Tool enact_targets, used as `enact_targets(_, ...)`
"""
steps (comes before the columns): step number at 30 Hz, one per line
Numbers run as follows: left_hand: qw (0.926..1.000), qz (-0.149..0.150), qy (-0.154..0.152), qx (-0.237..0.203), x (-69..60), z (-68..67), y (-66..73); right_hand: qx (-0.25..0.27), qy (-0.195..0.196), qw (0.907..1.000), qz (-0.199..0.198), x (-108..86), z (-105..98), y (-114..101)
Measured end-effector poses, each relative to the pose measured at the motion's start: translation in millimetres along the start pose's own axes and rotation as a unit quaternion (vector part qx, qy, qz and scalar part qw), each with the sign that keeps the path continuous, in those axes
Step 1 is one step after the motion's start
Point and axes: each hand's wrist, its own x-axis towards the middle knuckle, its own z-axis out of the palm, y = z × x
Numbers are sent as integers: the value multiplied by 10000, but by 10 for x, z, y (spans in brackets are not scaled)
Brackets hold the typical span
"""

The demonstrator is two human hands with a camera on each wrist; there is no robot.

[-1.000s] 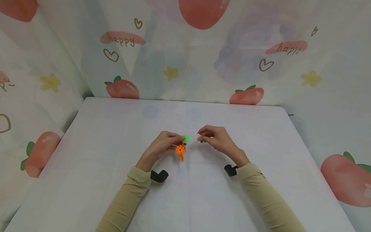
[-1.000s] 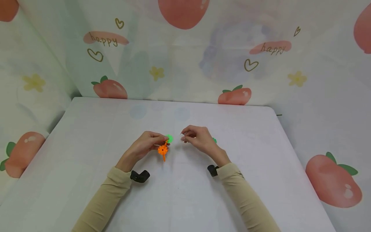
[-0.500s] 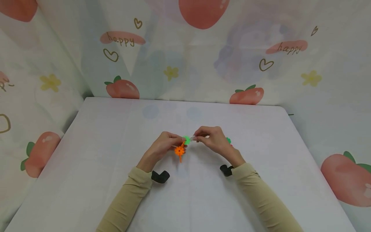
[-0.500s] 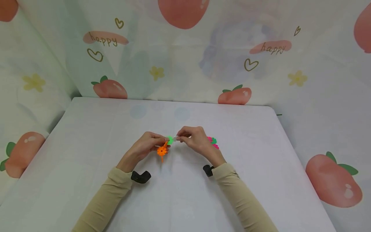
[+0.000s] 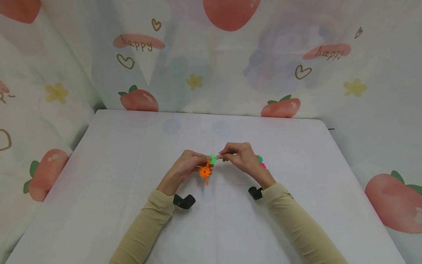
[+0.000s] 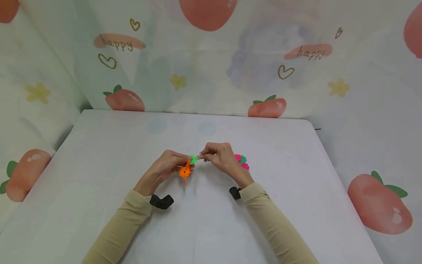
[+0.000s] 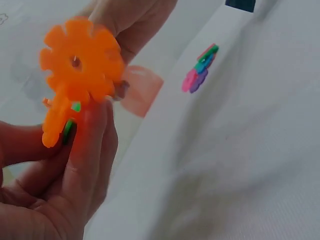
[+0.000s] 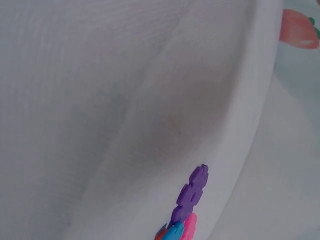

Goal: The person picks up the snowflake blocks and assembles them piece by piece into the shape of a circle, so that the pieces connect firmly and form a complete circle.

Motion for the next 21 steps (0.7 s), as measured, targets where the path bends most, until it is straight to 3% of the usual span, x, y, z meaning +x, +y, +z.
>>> enact_targets(5, 9998, 128, -1, 130, -21, -48, 13, 410, -82, 9988, 263, 37, 51, 31)
enact_targets(7, 9994, 174, -140, 264, -33, -77, 16, 555, -251, 9974, 397, 43, 36, 43)
enact_targets(11, 9937, 320, -923, 541, -7, -124, -9, 636, -791, 9920, 750, 46, -68, 61)
enact_targets(15, 9828, 539, -1738, 308, 53, -116, -56, 501, -1210, 9876, 863, 68, -120, 29)
enact_targets(17, 9812, 570, -1839, 134, 71, -100, -66, 280, -1261, 9888, 753, 84, -111, 10)
enact_targets(21, 9856, 430, -1633, 86, 81, -83, -55, -94, -1281, 9891, 723, 90, -123, 11)
